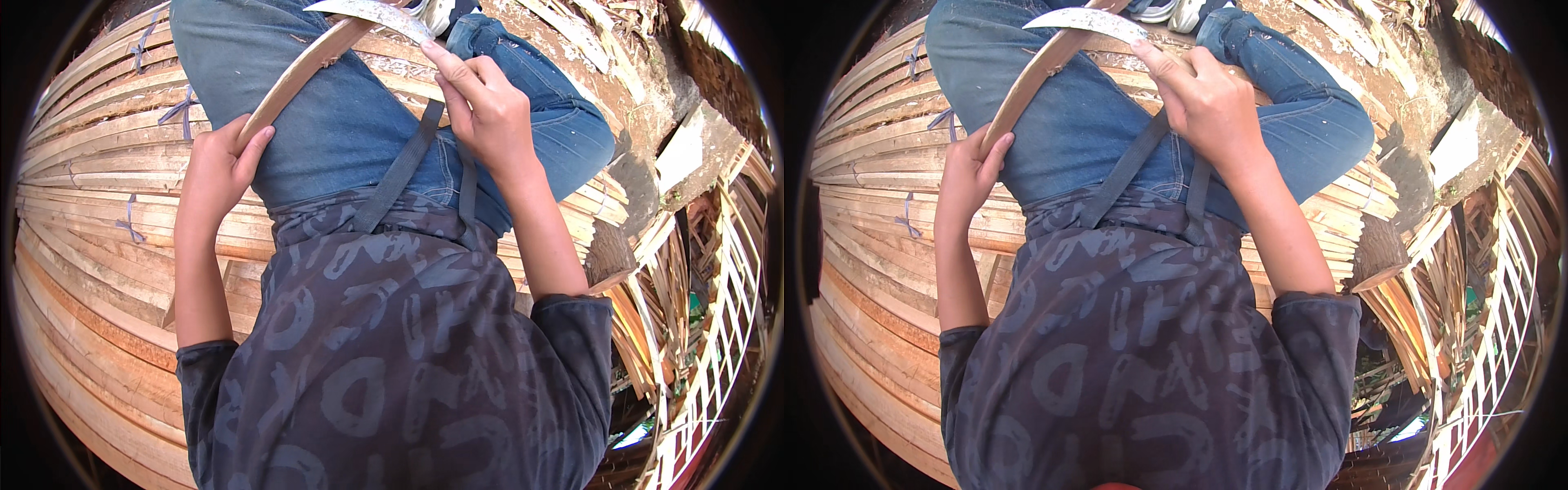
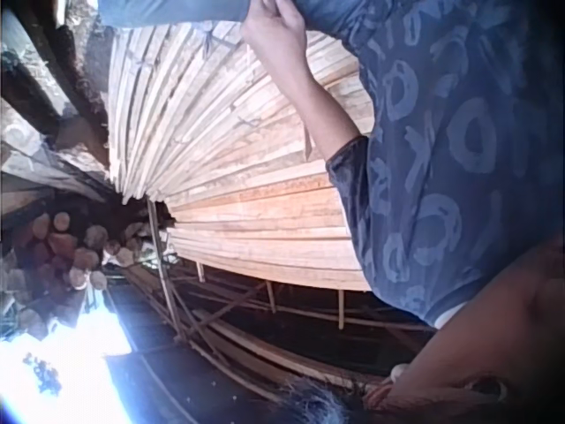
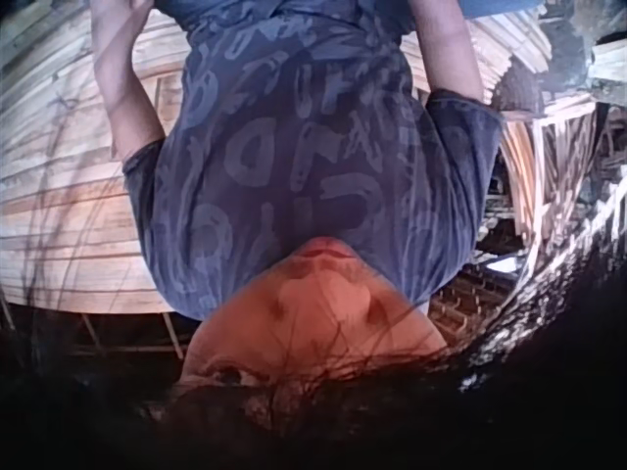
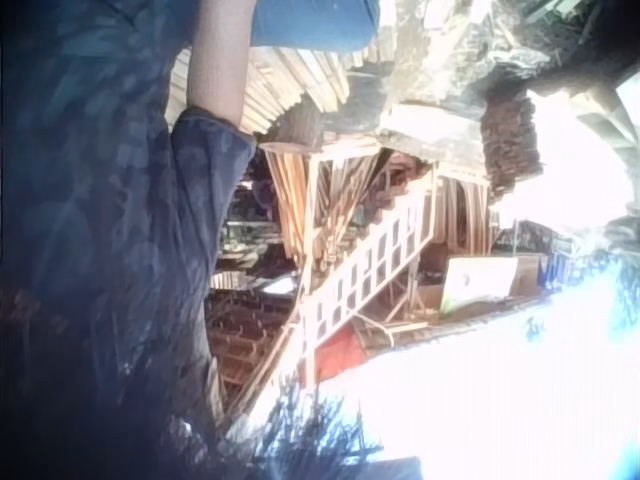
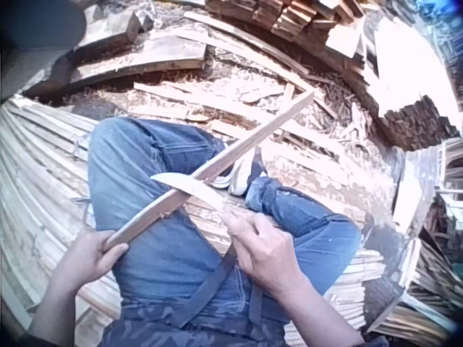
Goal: The person sits cross-legged on a wooden platform and uses a curved knife to shave thin strips from a long, thin piece of wood. They hold the wood against their legs and repeatedly scrape the blade along its length to remove the outer layer.
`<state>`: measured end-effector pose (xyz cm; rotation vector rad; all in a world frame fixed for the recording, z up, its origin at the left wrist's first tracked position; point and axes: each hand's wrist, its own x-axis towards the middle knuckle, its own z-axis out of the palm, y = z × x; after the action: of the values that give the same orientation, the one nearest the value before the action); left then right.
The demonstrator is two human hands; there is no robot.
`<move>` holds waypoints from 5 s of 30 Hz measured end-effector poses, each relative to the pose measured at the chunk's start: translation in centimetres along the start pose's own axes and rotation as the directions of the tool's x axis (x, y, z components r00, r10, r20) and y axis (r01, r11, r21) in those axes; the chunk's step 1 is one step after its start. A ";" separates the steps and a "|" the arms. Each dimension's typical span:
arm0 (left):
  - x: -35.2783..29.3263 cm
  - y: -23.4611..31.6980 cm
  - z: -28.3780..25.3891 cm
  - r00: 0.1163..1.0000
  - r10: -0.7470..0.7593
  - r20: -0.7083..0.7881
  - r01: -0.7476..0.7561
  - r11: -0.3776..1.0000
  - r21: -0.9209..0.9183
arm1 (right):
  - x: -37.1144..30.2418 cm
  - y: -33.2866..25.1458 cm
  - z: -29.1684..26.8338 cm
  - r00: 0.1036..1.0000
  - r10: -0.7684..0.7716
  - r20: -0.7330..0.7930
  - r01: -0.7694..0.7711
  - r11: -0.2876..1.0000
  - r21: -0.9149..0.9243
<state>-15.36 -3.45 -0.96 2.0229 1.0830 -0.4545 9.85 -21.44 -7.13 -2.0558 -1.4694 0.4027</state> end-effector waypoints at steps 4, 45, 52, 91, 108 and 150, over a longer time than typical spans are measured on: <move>-0.1 0.1 0.1 1.000 0.001 -0.029 -0.001 1.000 -0.009 | 0.1 0.9 1.9 0.993 -0.045 -0.112 0.034 0.994 -0.101; 1.6 2.1 0.3 0.998 -0.064 -0.010 0.063 0.994 -0.093 | 0.3 1.6 2.6 0.968 0.091 -0.234 -0.108 0.992 -0.064; 2.8 4.2 -0.4 0.987 -0.127 0.102 0.137 0.986 -0.096 | -0.2 2.8 2.3 0.971 0.059 -0.231 -0.090 0.988 -0.127; 1.8 3.5 0.0 0.984 -0.169 0.056 0.178 0.947 -0.269 | 0.0 2.7 1.3 0.972 0.020 -0.234 -0.067 0.979 -0.194; 3.3 4.3 -0.4 0.981 -0.121 0.151 0.142 0.981 -0.136 | -2.0 2.0 0.9 0.969 0.158 -0.192 -0.194 0.964 -0.184; 3.2 4.6 0.6 0.998 -0.030 0.058 0.039 0.986 -0.159 | 0.2 3.5 0.5 0.852 0.420 0.314 -0.501 0.477 0.722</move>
<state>-9.77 -3.71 -1.14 1.8430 1.0873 -0.4248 12.26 -21.95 -9.63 -1.6233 -0.5122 1.1576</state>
